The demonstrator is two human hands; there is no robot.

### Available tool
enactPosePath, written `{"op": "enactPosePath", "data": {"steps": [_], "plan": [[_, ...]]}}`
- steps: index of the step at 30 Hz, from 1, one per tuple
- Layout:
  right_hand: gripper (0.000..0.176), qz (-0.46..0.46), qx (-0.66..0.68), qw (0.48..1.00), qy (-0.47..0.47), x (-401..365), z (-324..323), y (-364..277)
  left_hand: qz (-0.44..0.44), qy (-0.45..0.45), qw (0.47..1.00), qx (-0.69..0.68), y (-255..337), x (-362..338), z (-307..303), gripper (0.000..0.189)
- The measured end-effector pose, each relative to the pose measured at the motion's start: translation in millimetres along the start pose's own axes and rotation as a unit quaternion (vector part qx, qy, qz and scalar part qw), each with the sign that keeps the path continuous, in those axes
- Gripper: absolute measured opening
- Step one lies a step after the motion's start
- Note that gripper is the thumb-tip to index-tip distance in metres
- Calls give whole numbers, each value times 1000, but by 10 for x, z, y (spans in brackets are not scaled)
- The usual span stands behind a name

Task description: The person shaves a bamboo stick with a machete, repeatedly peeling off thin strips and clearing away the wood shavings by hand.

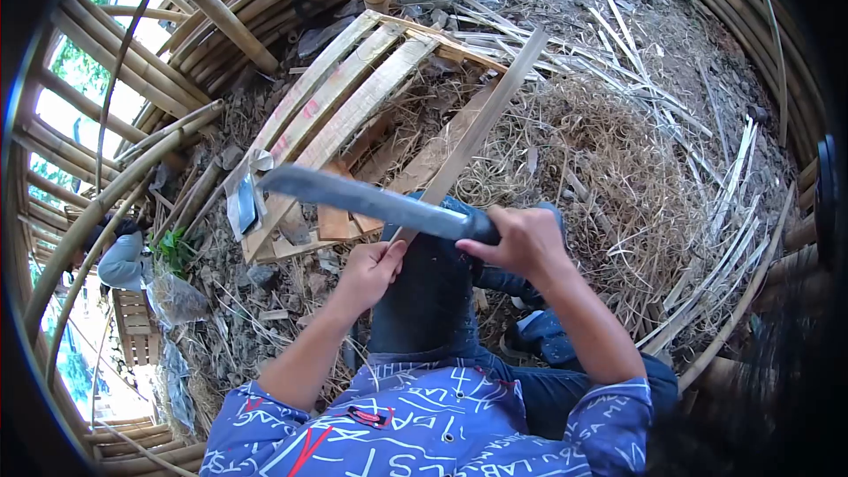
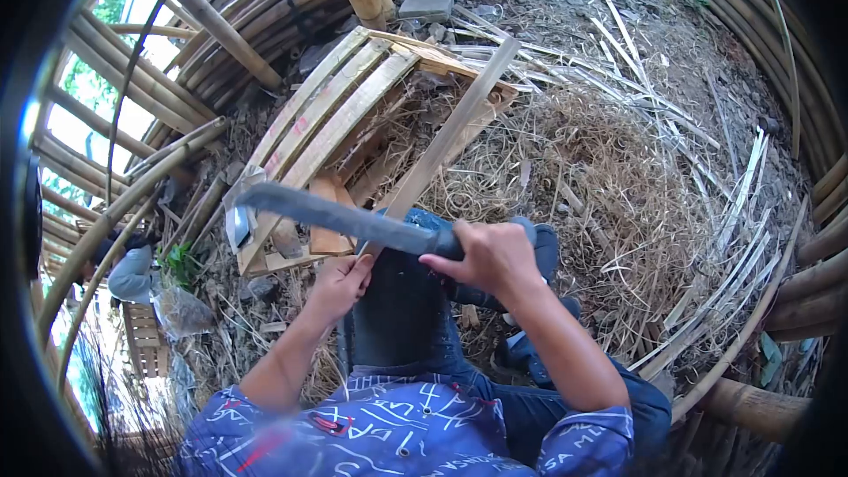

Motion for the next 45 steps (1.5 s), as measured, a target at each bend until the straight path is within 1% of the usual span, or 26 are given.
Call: {"op": "enactPosePath", "data": {"steps": [2,4,7,11,13,14,17,19,21,23,24,26,28,30,31,33,34,35,36,39,40,41,42,43,44,45], "plan": [[57,45,7,999,30,-16,-49,285,0,-1,1000,-25,-6,-10,-5,47],[59,16,-46,999,15,-33,-80,427,15,-14,1000,-16,-12,35,21,46],[59,-1,-47,999,24,-37,-173,493,39,-23,999,1,31,44,1,45],[58,7,-81,996,44,-130,-278,780,7,-17,1000,-20,-66,29,-29,45],[56,132,-68,987,56,-275,-461,1118,35,-24,999,-13,-71,67,-30,45],[54,143,-122,981,45,-367,-533,1285,37,-26,999,-16,-39,89,-41,45],[54,157,-170,972,49,-522,-656,1543,41,-38,998,35,13,102,-44,45],[58,289,-92,952,49,-662,-696,1850,43,-36,998,23,20,70,-23,45],[60,293,-105,949,50,-698,-766,1947,41,-27,999,11,31,66,-69,45],[65,301,-154,941,35,-707,-790,1974,27,-51,998,17,26,89,-57,46],[65,304,-156,939,35,-695,-797,1945,28,-56,998,17,19,81,-43,46],[64,311,-104,943,49,-646,-804,1940,-7,-63,998,-9,-9,94,-42,46],[62,299,-118,945,56,-689,-743,2051,8,-60,998,2,66,61,-57,46],[61,325,-105,939,28,-751,-666,2196,-19,-66,998,15,87,11,-81,46],[63,373,-73,923,64,-848,-694,2363,-17,-63,998,16,14,27,-109,46],[70,453,-58,884,99,-1220,-792,2857,5,-58,998,9,-212,47,-163,46],[70,454,-56,883,105,-1396,-806,2995,9,-58,998,13,-204,17,-161,46],[72,470,-49,872,128,-1641,-837,3092,-22,-62,998,-21,-228,-3,-137,46],[74,485,-45,861,148,-1836,-866,3120,-56,-68,994,-57,-264,-2,-95,46],[74,487,-100,855,149,-2084,-907,2915,-59,-83,994,-51,-293,75,-101,46],[74,496,-100,850,147,-2050,-914,2761,-59,-88,993,-45,-256,88,-108,46],[73,478,-75,863,144,-1915,-903,2620,-34,-71,997,-20,-126,59,-96,46],[72,458,-48,876,143,-1757,-876,2493,-31,-75,997,-11,-92,75,-90,46],[73,450,-58,878,152,-1670,-773,2416,-42,-97,994,-19,-87,77,-73,46],[66,423,-40,887,179,-1561,-681,2304,-51,-119,991,-27,-82,80,-61,47],[60,395,-23,895,206,-1407,-622,2142,-95,-141,985,-37,-136,85,-68,47]]}}
Point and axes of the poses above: each hand's wrist, its own x-axis towards the middle knuckle, its own z-axis out of the palm, y = z × x, the point moved 7 cm from there along x, towards the middle knuckle, and after that the axes turned 8 degrees about -z, right-handed, at the moved point
